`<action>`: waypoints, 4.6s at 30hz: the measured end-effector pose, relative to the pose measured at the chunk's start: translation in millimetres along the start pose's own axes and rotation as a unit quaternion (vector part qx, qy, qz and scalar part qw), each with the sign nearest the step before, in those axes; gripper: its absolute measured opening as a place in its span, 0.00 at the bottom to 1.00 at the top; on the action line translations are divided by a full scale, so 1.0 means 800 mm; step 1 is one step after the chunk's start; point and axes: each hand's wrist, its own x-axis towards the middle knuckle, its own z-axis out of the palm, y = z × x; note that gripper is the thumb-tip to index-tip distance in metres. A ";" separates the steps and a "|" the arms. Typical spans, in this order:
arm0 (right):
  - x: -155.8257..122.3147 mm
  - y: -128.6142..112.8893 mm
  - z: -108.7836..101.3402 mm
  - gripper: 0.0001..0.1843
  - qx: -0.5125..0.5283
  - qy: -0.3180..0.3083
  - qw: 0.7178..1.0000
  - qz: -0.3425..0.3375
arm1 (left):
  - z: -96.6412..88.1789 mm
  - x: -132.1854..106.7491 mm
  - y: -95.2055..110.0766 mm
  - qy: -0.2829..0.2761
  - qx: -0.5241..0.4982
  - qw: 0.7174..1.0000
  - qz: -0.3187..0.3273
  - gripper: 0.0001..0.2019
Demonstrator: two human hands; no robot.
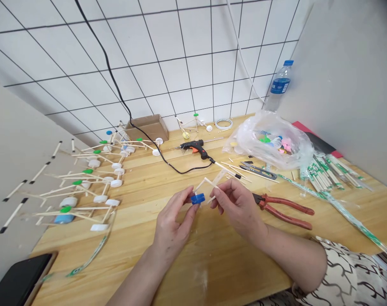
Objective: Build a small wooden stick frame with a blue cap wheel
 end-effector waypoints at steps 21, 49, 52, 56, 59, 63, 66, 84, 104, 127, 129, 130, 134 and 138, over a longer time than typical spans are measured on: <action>0.002 0.001 0.001 0.13 0.007 -0.006 1.000 0.029 | 0.001 0.006 0.004 -0.007 0.024 0.999 0.041 0.18; -0.001 -0.001 0.004 0.15 0.024 -0.049 0.998 0.042 | 0.015 0.003 0.011 0.013 -0.043 0.997 -0.065 0.11; 0.000 -0.001 0.004 0.16 0.020 -0.049 0.997 0.048 | 0.015 0.003 0.013 0.011 -0.038 0.997 -0.063 0.11; 0.001 -0.001 0.005 0.16 0.019 -0.052 0.997 0.046 | 0.016 0.003 0.013 0.012 -0.043 0.997 -0.067 0.10; 0.001 0.000 0.005 0.16 0.019 -0.052 0.998 0.042 | 0.017 0.003 0.013 0.014 -0.051 0.996 -0.075 0.10; 0.001 0.002 0.005 0.16 0.020 -0.049 0.998 0.040 | 0.018 0.004 0.015 0.013 -0.056 0.995 -0.084 0.11; 0.000 0.002 0.005 0.16 0.024 -0.049 0.998 0.039 | 0.018 0.005 0.016 0.012 -0.057 0.994 -0.089 0.11; 0.001 0.004 0.005 0.16 0.020 -0.039 0.998 0.043 | 0.022 0.005 0.021 0.013 -0.182 0.959 -0.217 0.19; 0.004 0.003 0.005 0.16 0.045 -0.038 0.997 0.049 | 0.024 0.000 0.013 0.043 -0.097 0.991 -0.080 0.13; 0.004 0.012 0.006 0.10 0.072 -0.048 0.996 0.024 | 0.022 0.000 0.015 0.068 -0.096 0.989 -0.088 0.12; 0.004 0.013 0.006 0.10 0.075 -0.049 0.996 0.021 | 0.022 0.000 0.016 0.069 -0.093 0.989 -0.087 0.12; 0.004 0.014 0.006 0.09 0.078 -0.049 0.996 0.020 | 0.022 0.000 0.016 0.068 -0.092 0.990 -0.087 0.12; 0.004 0.014 0.007 0.10 0.095 -0.041 0.994 0.026 | 0.022 0.000 0.014 0.067 -0.089 0.990 -0.082 0.12; 0.005 0.013 0.007 0.10 0.109 -0.042 0.992 0.042 | 0.023 -0.001 0.012 0.070 -0.091 0.991 -0.075 0.12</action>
